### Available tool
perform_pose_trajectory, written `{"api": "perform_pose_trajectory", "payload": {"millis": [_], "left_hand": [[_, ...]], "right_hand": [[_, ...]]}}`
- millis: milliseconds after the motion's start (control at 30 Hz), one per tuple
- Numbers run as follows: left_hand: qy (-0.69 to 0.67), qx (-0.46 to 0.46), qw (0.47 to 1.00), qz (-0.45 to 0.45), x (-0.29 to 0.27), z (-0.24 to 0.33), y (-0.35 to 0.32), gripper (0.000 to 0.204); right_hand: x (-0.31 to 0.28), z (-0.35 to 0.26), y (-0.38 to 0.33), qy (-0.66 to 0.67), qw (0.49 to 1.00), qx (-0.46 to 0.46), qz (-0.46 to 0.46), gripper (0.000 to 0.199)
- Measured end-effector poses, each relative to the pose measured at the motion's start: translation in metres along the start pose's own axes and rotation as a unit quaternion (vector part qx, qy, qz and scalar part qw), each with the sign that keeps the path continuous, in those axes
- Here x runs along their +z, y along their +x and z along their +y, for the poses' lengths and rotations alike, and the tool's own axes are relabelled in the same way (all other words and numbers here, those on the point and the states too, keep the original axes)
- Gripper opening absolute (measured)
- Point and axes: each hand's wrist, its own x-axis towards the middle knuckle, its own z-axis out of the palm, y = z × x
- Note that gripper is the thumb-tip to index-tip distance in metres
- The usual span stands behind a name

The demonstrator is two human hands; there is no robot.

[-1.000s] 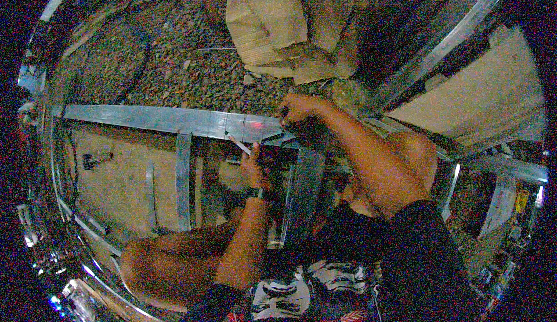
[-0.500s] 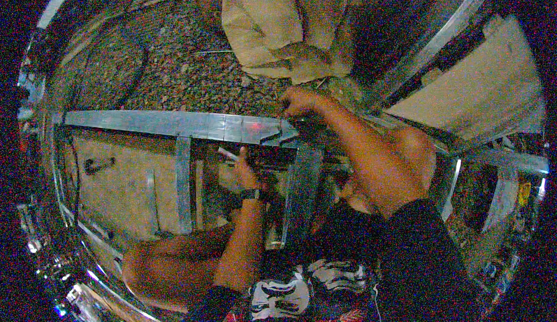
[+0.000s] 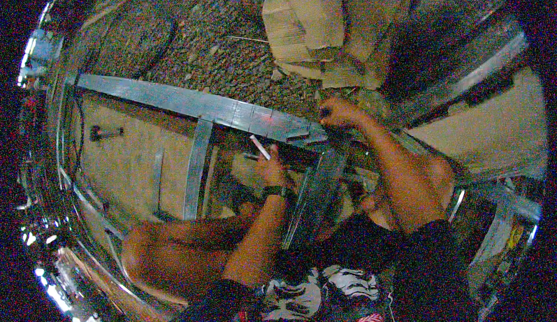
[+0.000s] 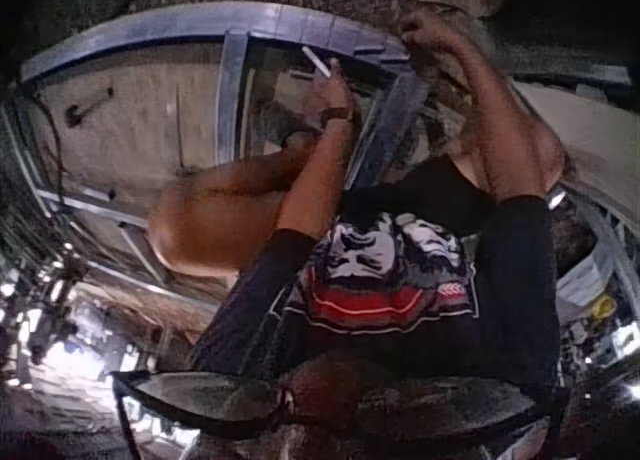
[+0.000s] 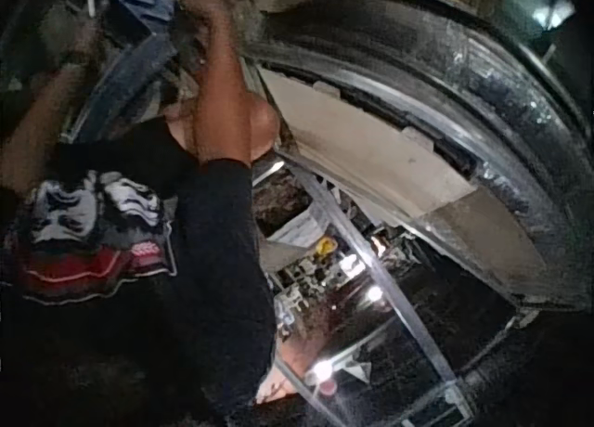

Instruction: The person measures and marks a metal frame using a tape measure, marker, and square tool. They repeatedly measure distances, mark points, and draw lines on the frame to prepare for cutting or assembly.

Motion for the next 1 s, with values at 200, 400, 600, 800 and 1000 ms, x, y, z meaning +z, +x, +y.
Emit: {"api": "perform_pose_trajectory", "payload": {"millis": [200, 400, 600, 800, 1000], "left_hand": [[-0.232, -0.135, 0.959, -0.094, 0.008, -0.016, -0.019, 0.035], [-0.231, -0.211, 0.933, -0.18, 0.01, -0.034, -0.007, 0.041], [-0.233, -0.211, 0.93, -0.192, 0.013, -0.047, -0.003, 0.041], [-0.217, -0.179, 0.946, -0.164, 0.017, -0.053, 0.001, 0.047], [-0.239, -0.24, 0.918, -0.207, 0.003, -0.049, 0.005, 0.04]], "right_hand": [[0.005, -0.005, 0.001, -0.014, 0.999, -0.012, 0.036, 0.024], [-0.003, -0.017, 0.003, -0.004, 1.0, 0.005, 0.025, 0.024], [-0.005, -0.006, 0.009, 0.002, 1.0, -0.006, 0.014, 0.03], [-0.001, -0.003, 0.014, 0.018, 0.999, -0.024, 0.021, 0.034], [0.0, -0.004, 0.014, -0.014, 0.999, -0.035, 0.028, 0.029]]}}
